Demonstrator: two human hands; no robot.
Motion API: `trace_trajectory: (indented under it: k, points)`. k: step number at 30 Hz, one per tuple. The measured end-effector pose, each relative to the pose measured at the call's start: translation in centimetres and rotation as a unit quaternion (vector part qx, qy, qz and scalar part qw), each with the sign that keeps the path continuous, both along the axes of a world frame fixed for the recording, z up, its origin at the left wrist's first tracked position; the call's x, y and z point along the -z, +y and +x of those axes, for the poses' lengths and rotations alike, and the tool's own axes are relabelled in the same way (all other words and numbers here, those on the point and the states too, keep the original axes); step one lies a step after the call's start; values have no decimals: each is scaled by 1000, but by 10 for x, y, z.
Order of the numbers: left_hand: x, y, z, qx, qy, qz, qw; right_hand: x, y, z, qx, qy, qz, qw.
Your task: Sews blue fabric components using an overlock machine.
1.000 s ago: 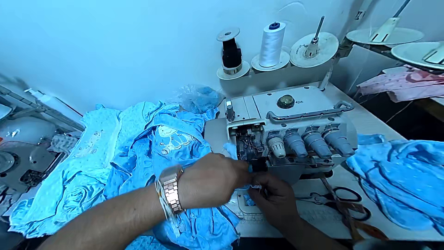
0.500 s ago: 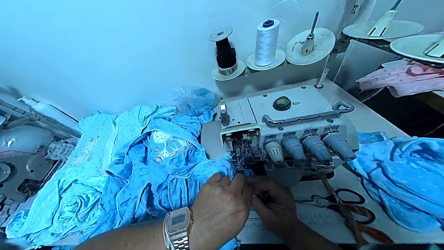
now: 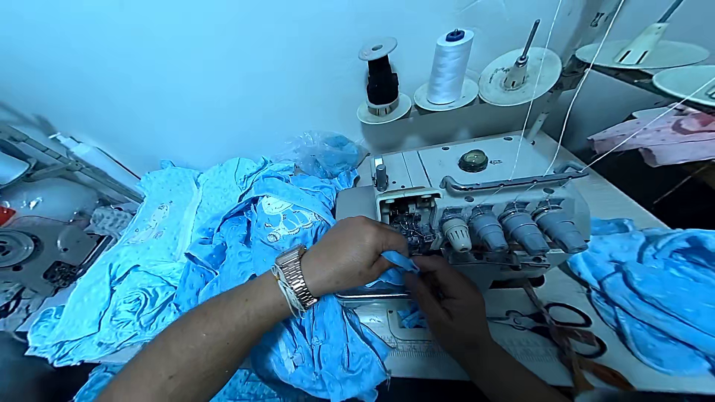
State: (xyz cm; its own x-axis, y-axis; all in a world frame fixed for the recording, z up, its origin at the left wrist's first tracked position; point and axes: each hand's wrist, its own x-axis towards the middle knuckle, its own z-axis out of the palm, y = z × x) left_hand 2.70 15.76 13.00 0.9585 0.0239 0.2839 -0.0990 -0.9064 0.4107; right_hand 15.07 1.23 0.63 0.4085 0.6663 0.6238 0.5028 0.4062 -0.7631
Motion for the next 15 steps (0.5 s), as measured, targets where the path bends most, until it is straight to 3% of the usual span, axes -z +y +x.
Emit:
trace_trajectory:
  k: [3, 7, 12, 15]
  points:
    - [-1, -4, 0, -1, -3, -57, 998, -6, -3, 2, 9, 4, 4, 1000]
    - [2, 9, -5, 89, 1, -113, 990, -9, -6, 6, 11, -1, 13, 1000]
    - [-2, 7, -6, 49, 11, 121, 991, -8, -1, 8, 35, -44, 5, 998]
    - [-2, 6, -5, 30, 26, 166, 985, -8, -1, 9, 26, -37, -7, 999]
